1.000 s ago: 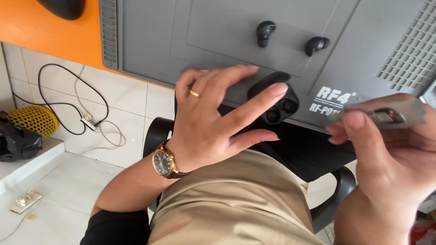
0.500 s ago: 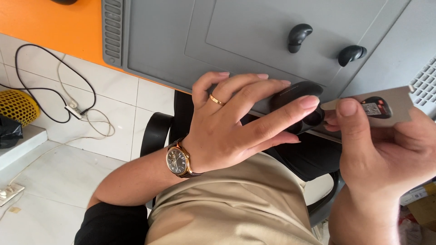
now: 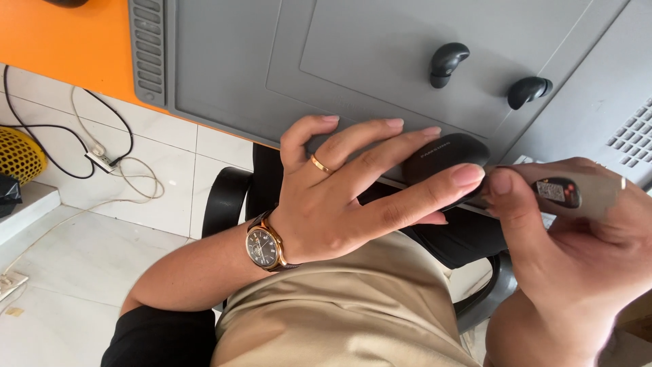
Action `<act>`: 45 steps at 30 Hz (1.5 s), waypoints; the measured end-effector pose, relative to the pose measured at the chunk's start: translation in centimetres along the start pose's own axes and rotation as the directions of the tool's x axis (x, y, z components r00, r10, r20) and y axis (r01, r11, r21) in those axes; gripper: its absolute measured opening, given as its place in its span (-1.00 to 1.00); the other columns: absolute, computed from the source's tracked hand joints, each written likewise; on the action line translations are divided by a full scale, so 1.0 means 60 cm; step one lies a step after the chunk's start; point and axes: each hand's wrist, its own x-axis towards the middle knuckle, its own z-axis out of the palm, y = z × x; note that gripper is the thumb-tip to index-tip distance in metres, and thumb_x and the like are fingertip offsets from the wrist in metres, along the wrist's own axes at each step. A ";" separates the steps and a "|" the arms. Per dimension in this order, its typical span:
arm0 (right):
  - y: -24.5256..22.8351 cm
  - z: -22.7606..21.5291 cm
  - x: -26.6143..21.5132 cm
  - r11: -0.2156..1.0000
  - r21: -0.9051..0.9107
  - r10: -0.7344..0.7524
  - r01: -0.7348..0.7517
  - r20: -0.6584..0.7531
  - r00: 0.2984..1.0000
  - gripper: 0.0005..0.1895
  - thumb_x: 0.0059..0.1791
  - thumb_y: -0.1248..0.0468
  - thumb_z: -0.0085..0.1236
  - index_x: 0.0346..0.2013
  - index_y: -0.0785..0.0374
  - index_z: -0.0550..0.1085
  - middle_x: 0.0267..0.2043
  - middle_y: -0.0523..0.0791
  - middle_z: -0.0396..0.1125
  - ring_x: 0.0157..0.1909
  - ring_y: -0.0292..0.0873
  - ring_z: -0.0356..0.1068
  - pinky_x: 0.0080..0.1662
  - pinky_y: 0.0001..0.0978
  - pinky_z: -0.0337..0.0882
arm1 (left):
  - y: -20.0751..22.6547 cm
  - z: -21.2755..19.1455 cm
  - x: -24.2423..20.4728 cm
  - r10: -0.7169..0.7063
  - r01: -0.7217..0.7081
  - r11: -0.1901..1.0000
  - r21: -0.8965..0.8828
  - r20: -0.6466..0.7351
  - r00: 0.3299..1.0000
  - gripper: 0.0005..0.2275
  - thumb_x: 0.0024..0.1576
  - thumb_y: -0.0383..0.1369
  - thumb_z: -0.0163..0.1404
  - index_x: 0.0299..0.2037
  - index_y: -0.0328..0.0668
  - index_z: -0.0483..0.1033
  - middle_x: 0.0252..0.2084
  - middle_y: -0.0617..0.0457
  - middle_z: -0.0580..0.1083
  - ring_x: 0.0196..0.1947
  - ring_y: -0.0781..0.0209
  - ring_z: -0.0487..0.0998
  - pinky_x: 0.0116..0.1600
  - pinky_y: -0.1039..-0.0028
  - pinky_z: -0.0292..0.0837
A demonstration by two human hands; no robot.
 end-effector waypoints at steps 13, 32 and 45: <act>0.017 0.001 -0.007 0.956 -0.240 -0.176 0.170 -0.001 0.984 -0.81 0.30 0.58 0.42 -0.19 0.64 0.63 -0.31 0.16 0.47 -0.40 -0.02 0.28 -0.22 -0.18 0.23 | 0.001 0.005 0.005 0.009 -0.010 1.000 -0.022 -0.033 0.999 -0.73 0.40 0.18 0.28 0.21 0.68 0.57 0.10 0.42 0.72 0.07 0.43 0.73 0.38 0.28 0.15; 0.023 -0.035 0.021 0.766 -0.170 -0.614 0.621 0.094 0.783 -0.87 0.09 0.69 0.42 -0.13 0.79 0.60 -0.20 0.39 0.46 -0.28 0.22 0.50 -0.18 -0.04 0.54 | 0.050 -0.022 0.022 -0.284 0.510 0.652 -0.561 0.443 0.850 -0.55 0.41 -0.34 0.19 0.46 -0.01 0.31 0.33 0.09 0.56 0.32 0.16 0.69 0.50 0.22 0.59; 0.001 -0.022 -0.015 0.375 -0.614 -0.749 0.695 0.241 0.617 -0.95 0.22 0.63 0.53 -0.12 0.66 0.83 -0.27 0.09 0.49 -0.45 0.04 0.41 -0.36 -0.12 0.47 | 0.040 -0.007 0.029 0.044 -0.036 0.944 -0.327 0.018 0.999 -0.79 0.50 -0.54 -0.08 0.22 -0.38 0.59 0.25 -0.07 0.63 0.28 0.23 0.71 0.39 0.33 0.75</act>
